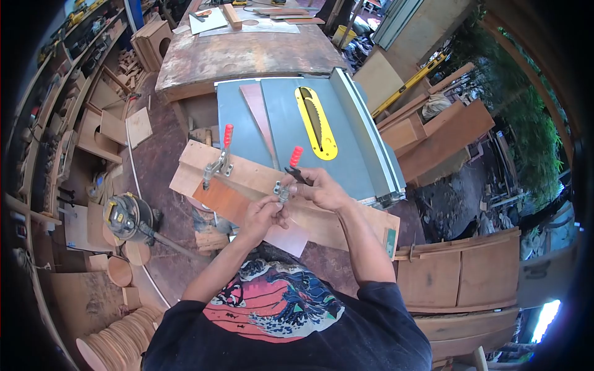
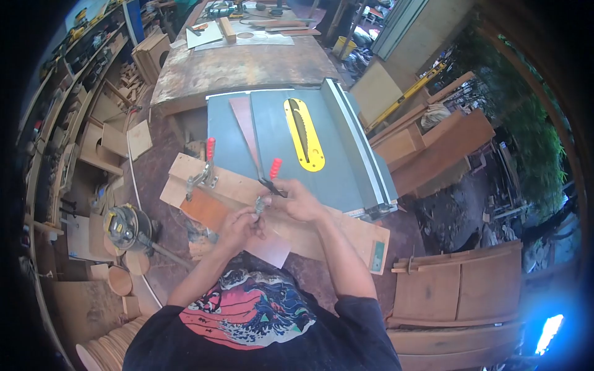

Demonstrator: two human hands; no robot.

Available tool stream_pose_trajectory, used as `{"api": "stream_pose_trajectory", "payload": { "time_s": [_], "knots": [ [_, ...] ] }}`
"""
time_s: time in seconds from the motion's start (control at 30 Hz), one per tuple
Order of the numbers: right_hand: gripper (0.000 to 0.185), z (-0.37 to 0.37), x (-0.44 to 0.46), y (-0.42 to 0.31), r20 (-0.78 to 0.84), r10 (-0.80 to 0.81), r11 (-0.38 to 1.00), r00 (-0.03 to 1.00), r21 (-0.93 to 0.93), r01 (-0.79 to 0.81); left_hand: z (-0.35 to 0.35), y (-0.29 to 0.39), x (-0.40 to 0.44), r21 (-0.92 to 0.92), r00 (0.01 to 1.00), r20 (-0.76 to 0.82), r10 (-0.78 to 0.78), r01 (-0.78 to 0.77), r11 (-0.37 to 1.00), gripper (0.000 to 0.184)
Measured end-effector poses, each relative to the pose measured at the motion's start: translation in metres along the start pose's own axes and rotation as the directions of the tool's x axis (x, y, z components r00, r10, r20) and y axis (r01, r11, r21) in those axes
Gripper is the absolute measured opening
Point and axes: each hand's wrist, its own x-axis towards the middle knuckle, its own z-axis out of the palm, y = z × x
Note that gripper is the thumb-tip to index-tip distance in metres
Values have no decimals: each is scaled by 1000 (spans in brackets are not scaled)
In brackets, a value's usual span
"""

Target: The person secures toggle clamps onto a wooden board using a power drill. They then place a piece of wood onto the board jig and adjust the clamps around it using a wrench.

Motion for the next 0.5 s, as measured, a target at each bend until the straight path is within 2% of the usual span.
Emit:
{"api": "stream_pose_trajectory", "payload": {
  "time_s": [0.2, 0.3, 0.4, 0.5],
  "knots": [
    [25, 3, -4, 2, -56, 61, 998, 997, 3, -61, -2, 2, -2, -53, 999, 47, -19, 21, 998, 25],
    [23, 2, 0, 8, -58, 63, 998, 996, 9, -62, -3, 0, -1, -21, 1000, 14, -28, 28, 999, 28],
    [20, 3, 2, 8, -74, 38, 999, 996, 21, -37, -1, 2, -4, 102, 999, -16, 33, -31, 994, 28],
    [18, 0, 6, 15, -64, 37, 999, 997, -34, -39, 1, 5, -7, 368, 984, -110, 139, -89, 925, 26]
  ]
}}
